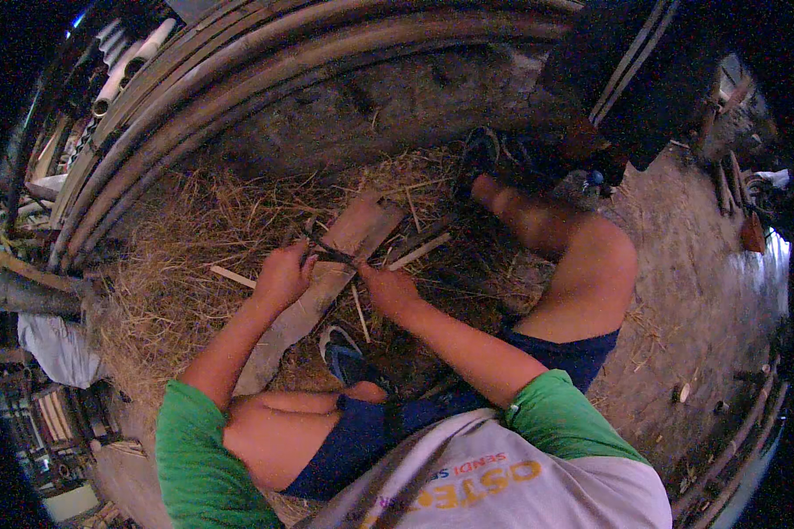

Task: The person sits on a straw-covered floor and uses a knife to cut thin bamboo strips into smaller pieces. The person holds the bamboo strip with one hand and slices it with the other, accumulating cut pieces on the floor.

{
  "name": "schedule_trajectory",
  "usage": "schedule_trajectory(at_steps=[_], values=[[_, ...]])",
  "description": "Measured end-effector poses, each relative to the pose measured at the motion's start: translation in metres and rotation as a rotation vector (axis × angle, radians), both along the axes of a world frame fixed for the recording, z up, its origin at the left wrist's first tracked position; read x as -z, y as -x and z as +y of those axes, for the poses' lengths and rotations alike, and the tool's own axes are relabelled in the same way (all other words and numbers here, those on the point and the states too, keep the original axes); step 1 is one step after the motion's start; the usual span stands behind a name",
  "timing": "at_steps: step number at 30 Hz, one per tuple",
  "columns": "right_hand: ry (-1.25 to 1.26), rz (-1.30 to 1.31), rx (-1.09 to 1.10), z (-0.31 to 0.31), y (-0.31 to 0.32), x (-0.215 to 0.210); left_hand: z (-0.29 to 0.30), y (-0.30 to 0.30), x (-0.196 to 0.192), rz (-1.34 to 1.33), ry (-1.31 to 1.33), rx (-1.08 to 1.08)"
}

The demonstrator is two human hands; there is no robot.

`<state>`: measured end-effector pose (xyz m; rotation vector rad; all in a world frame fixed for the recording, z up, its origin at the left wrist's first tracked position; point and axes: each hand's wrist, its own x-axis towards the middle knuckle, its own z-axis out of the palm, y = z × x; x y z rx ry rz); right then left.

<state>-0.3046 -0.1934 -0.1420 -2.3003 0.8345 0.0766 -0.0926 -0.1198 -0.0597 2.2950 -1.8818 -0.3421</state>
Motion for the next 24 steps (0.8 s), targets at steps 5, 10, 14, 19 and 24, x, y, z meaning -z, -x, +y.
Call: schedule_trajectory(at_steps=[5, 10, 14, 19, 24], values=[[-0.013, -0.128, -0.001, 0.003, 0.005, 0.044, 0.012, 0.004, -0.002, -0.002, -0.056, -0.049], [-0.182, -0.127, -0.010, -0.006, -0.004, 0.092, 0.012, 0.002, 0.001, -0.011, 0.094, -0.040], [-0.041, -0.076, 0.020, -0.004, -0.007, 0.107, 0.010, -0.002, 0.001, -0.011, -0.047, -0.068], [-0.124, -0.071, 0.019, 0.004, 0.015, 0.120, 0.019, -0.006, 0.004, -0.011, 0.086, -0.035], [-0.095, -0.002, 0.044, 0.000, 0.028, 0.132, 0.026, -0.017, 0.007, 0.034, -0.001, -0.116]])
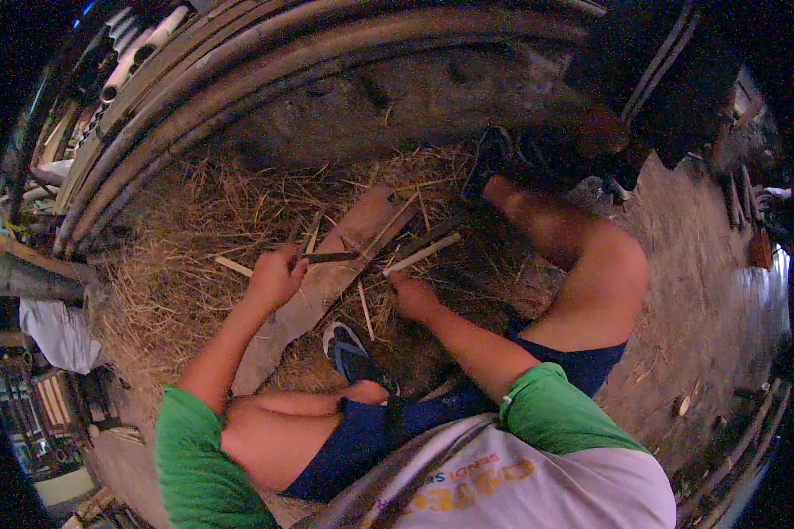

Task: The person sits on a straw-covered floor and uses a knife to cut thin bamboo strips into smaller pieces. The person holds the bamboo strip with one hand and slices it with the other, accumulating cut pieces on the floor.

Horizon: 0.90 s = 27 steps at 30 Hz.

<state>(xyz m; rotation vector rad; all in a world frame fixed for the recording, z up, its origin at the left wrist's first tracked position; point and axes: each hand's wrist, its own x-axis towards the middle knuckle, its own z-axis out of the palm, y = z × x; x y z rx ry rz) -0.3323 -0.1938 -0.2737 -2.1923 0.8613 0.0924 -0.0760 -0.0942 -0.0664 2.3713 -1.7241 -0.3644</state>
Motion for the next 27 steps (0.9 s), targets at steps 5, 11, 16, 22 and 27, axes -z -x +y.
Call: schedule_trajectory(at_steps=[5, 11, 16, 22, 27], values=[[-0.017, 0.071, 0.002, -0.002, 0.007, -0.008, 0.004, -0.019, -0.002, -0.031, -0.152, -0.028], [0.035, 0.045, -0.072, 0.018, -0.011, -0.030, 0.011, -0.034, 0.001, -0.031, -0.451, 0.038], [-0.051, 0.092, -0.013, 0.021, -0.009, -0.024, 0.014, -0.019, -0.001, -0.129, -0.510, 0.118], [0.039, 0.072, -0.099, 0.023, -0.007, -0.006, 0.009, 0.003, -0.018, -0.085, -0.626, 0.227], [0.081, 0.182, -0.024, 0.011, 0.003, -0.014, 0.010, 0.002, -0.012, -0.040, -0.744, 0.278]])
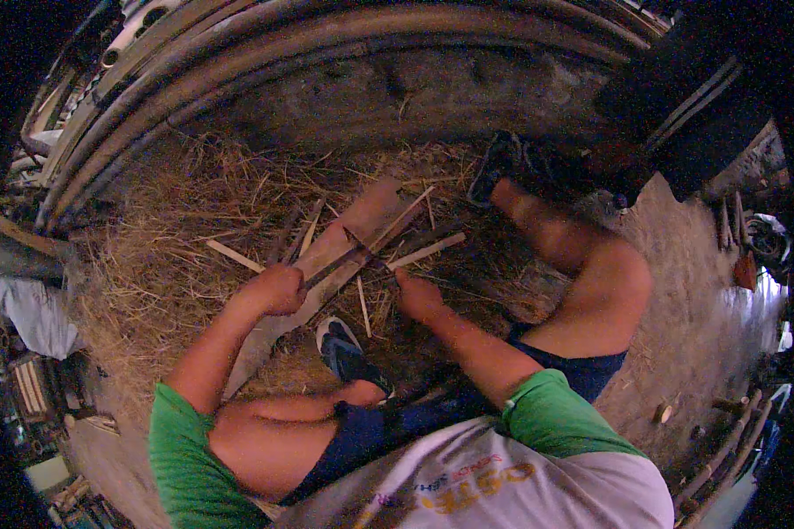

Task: The person sits on a straw-covered floor and uses a knife to cut thin bamboo strips into smaller pieces. The person holds the bamboo strip with one hand and slices it with the other, accumulating cut pieces on the floor.

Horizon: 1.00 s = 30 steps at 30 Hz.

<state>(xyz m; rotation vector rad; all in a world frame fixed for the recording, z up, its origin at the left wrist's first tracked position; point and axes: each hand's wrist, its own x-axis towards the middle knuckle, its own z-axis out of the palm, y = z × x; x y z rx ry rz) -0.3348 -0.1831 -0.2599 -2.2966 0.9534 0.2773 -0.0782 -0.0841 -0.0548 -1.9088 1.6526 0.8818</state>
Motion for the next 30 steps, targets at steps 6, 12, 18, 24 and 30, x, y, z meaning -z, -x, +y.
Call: schedule_trajectory(at_steps=[6, 12, 18, 24, 30], values=[[-0.077, -0.003, 0.002, -0.001, -0.001, 0.003, 0.011, -0.017, 0.043, 0.179, 0.125, -0.353], [0.053, -0.216, 0.031, 0.005, -0.005, 0.003, 0.015, -0.031, 0.072, 0.065, 0.267, -0.342], [-0.080, -0.308, -0.099, 0.037, -0.034, -0.050, 0.017, -0.009, 0.061, 0.001, 0.146, -0.200], [-0.108, -0.447, -0.111, 0.040, -0.030, -0.049, 0.018, 0.011, 0.062, -0.044, 0.280, -0.190], [-0.045, -0.002, -0.048, 0.001, -0.007, -0.027, 0.017, 0.004, 0.067, -0.070, 0.265, -0.181]])
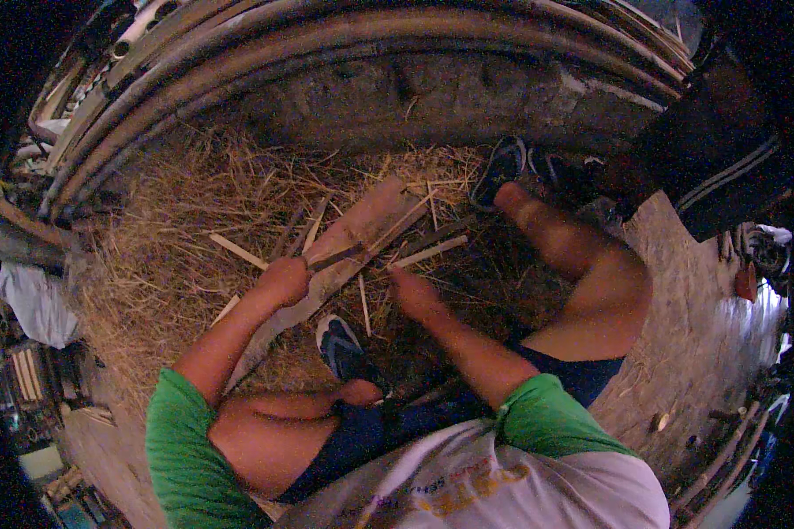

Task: The person sits on a straw-covered floor and uses a knife to cut thin bamboo strips into smaller pieces. The person holds the bamboo strip with one hand and slices it with the other, accumulating cut pieces on the floor.

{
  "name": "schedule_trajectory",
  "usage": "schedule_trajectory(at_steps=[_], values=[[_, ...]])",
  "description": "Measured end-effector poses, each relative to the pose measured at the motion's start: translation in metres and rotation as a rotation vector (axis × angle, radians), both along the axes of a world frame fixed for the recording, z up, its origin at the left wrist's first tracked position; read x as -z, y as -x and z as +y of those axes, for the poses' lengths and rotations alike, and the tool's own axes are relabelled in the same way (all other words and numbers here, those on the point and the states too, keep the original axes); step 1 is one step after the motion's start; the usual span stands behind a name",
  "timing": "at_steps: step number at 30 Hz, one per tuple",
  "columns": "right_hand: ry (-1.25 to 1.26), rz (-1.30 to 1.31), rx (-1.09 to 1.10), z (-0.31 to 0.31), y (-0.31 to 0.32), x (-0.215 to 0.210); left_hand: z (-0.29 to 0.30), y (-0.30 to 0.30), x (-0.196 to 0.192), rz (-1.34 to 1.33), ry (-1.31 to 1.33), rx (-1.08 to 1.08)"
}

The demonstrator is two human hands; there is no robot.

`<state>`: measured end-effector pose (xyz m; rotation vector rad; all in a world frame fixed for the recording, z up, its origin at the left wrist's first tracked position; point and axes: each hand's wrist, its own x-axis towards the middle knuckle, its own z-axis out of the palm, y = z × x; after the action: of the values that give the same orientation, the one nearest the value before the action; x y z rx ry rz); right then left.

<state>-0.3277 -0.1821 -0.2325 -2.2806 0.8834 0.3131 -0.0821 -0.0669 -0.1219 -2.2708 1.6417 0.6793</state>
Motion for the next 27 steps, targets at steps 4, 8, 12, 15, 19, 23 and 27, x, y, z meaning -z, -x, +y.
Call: schedule_trajectory(at_steps=[4, 8, 12, 15, 19, 23, 27], values=[[-0.064, -0.019, 0.088, 0.003, 0.007, 0.005, -0.008, -0.002, -0.001, -0.007, -0.011, 0.048], [0.008, -0.201, -0.025, 0.019, -0.015, 0.021, -0.010, -0.001, -0.004, -0.011, -0.061, 0.056], [0.024, -0.125, 0.079, -0.004, 0.004, 0.036, -0.007, -0.004, -0.007, 0.026, 0.040, 0.024], [-0.074, -0.132, 0.155, -0.009, 0.015, 0.037, -0.006, -0.007, -0.009, 0.060, 0.154, 0.016], [-0.021, -0.161, 0.140, 0.000, 0.007, 0.028, -0.007, -0.007, -0.012, -0.004, 0.059, 0.108], [-0.106, 0.057, 0.084, -0.003, 0.006, 0.020, -0.006, 0.001, -0.013, -0.068, -0.071, 0.123], [-0.055, -0.076, 0.143, -0.003, 0.005, 0.022, -0.008, 0.002, -0.018, -0.044, -0.057, 0.107]])
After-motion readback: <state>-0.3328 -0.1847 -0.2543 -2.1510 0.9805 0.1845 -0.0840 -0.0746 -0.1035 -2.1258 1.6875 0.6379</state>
